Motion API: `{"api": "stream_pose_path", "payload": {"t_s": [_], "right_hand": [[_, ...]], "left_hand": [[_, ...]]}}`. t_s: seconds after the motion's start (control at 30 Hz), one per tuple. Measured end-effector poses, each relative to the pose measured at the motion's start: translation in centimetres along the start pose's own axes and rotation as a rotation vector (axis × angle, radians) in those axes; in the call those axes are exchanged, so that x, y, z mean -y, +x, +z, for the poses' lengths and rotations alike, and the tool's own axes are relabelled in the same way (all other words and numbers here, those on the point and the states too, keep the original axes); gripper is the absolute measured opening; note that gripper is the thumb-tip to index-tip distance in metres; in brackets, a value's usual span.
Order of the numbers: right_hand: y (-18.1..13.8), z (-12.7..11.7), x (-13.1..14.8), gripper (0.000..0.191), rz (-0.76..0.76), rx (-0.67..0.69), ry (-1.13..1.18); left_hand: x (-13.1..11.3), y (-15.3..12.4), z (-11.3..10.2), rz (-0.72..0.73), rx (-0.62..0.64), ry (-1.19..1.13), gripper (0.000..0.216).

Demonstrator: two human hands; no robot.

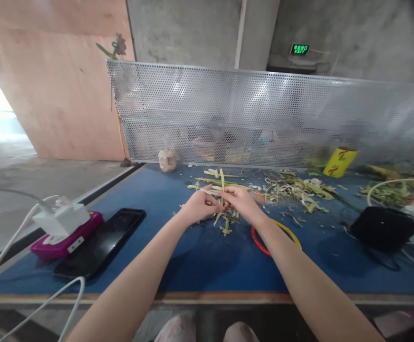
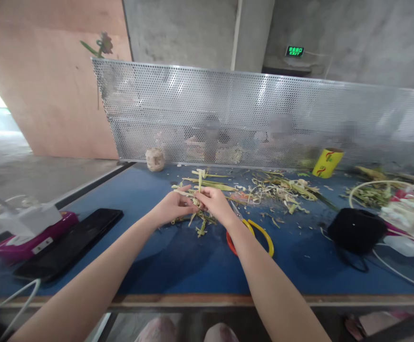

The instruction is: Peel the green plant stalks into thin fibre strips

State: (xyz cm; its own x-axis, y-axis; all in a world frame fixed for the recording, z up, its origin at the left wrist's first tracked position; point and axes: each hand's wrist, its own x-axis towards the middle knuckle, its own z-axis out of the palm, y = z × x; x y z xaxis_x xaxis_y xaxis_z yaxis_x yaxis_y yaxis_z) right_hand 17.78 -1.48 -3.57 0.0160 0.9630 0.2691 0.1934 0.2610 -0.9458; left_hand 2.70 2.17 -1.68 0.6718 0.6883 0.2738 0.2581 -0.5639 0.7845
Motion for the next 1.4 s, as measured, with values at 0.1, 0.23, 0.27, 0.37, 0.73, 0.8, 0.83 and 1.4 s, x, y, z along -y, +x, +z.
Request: {"api": "stream_pose_path", "payload": {"t_s": [0.1, 0.23, 0.27, 0.37, 0.73, 0.8, 0.83, 1.4], "right_hand": [[0.2, 0.1, -0.1, 0.026, 0.094, 0.031, 0.170], [0.0, 0.6, 0.0, 0.031, 0.111, 0.023, 0.179], [0.0, 0.7, 0.1, 0.033, 0.096, 0.044, 0.164], [-0.3, 0.9, 0.1, 0.037, 0.053, 0.113, 0.182], [-0.5, 1.1, 0.4, 0.050, 0.063, 0.070, 0.163], [-0.6, 1.0, 0.6, 0.046, 0.027, 0.100, 0.129], [-0.6, 0.9, 0.6, 0.044, 0.001, 0.119, 0.105], [-0.3, -1.6, 0.9, 0.029, -0.178, 0.081, -0.305]], "left_hand": [[-0.1, 0.0, 0.2, 0.016, 0.006, -0.033, 0.011], [0.2, 0.0, 0.6, -0.025, -0.079, -0.189, 0.046], [0.3, 0.0, 0.7, -0.024, -0.122, -0.213, 0.054], [0.7, 0.2, 0.6, 0.012, -0.203, -0.225, 0.057], [0.2, 0.2, 0.9, 0.114, -0.141, -0.348, 0.066], [0.1, 0.1, 0.8, 0.104, -0.159, -0.363, 0.065], [0.0, 0.1, 0.7, 0.091, -0.177, -0.368, 0.064], [-0.4, -0.2, 0.3, -0.046, -0.103, -0.402, 0.083]]}}
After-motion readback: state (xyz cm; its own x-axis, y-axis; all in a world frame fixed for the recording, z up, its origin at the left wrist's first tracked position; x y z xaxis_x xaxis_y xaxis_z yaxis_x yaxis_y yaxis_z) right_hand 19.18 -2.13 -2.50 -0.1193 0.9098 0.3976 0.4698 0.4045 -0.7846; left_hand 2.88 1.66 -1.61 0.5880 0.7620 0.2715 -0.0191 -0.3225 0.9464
